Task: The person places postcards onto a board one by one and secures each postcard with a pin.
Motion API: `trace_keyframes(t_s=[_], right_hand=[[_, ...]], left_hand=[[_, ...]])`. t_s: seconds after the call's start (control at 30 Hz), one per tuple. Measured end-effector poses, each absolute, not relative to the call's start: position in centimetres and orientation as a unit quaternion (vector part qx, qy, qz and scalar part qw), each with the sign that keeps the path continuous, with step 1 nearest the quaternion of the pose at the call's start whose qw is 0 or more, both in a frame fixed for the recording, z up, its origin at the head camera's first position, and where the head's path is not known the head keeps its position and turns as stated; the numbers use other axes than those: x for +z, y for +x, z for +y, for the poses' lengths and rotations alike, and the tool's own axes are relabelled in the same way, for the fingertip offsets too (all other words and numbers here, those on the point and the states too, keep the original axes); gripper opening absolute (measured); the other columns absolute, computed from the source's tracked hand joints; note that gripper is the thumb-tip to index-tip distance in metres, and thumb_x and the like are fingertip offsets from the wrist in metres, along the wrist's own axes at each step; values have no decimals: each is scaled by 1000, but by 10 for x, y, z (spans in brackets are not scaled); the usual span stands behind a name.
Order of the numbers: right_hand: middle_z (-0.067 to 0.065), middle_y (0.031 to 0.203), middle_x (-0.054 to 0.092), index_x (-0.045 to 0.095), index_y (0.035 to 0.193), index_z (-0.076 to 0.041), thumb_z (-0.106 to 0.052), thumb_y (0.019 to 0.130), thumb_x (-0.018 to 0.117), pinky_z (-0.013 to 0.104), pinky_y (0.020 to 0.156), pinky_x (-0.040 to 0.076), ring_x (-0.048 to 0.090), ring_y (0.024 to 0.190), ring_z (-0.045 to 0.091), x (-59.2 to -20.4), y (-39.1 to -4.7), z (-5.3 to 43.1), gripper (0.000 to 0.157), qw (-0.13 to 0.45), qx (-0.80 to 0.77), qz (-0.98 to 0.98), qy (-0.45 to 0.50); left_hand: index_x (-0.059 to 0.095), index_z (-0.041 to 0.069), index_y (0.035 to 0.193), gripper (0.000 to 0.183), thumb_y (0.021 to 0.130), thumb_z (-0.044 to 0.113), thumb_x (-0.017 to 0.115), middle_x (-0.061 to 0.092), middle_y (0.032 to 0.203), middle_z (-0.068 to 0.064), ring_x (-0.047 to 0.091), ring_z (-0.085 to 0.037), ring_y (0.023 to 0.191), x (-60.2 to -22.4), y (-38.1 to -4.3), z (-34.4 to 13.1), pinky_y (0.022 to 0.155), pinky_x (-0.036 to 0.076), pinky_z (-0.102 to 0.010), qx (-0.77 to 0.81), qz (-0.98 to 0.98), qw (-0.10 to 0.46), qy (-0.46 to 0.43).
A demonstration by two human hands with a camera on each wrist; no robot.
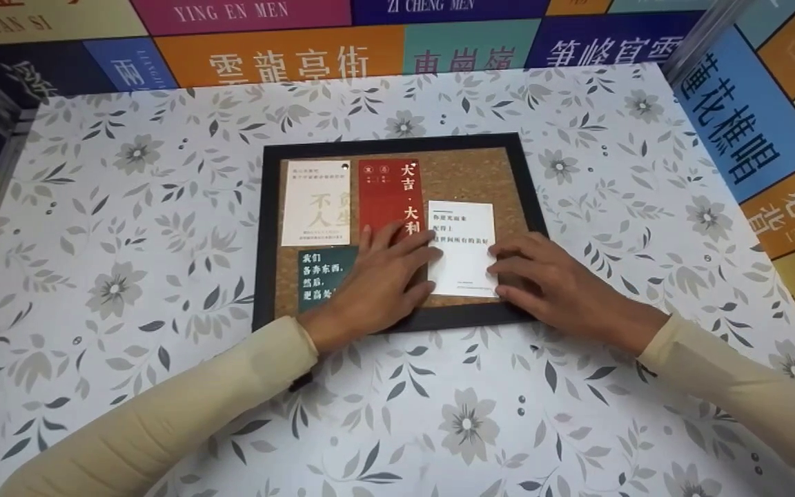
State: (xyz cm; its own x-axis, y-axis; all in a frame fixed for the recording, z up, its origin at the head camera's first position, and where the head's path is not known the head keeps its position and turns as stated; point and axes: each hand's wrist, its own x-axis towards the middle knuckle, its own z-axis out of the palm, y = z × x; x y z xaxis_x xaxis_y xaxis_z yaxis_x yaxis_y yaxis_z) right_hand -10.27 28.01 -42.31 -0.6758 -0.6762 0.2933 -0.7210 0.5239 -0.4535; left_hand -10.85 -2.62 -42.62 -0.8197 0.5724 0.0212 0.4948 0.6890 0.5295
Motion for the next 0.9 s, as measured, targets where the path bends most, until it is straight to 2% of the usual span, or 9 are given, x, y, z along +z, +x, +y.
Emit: trace_keyframes(t_s=[0.33, 0.67, 0.9], right_hand=[[13, 146, 65, 80, 124, -4, -7, 98, 84, 19, 122, 33, 58, 137, 30, -425, -83, 286, 27, 42, 265, -877, 398], [13, 149, 64, 78, 132, -4, -5, 95, 85, 19, 123, 30, 57, 138, 32, -423, -68, 288, 37, 40, 275, -868, 411], [15, 151, 63, 78, 127, -4, -2, 93, 85, 19, 125, 28, 57, 139, 36, -418, -56, 291, 36, 38, 279, -863, 420]], left_hand=[[64, 17, 156, 49, 108, 27, 72, 44, 175, -4, 21, -38, 166, -426, -109, -27, 131, 3, -73, 267, 916, 78, 288], [64, 17, 155, 48, 109, 26, 71, 44, 174, -5, 22, -39, 166, -428, -109, -28, 131, 5, -74, 272, 914, 75, 291], [64, 17, 155, 48, 109, 26, 71, 43, 175, -6, 22, -40, 165, -427, -109, -28, 131, 5, -73, 271, 914, 76, 292]])
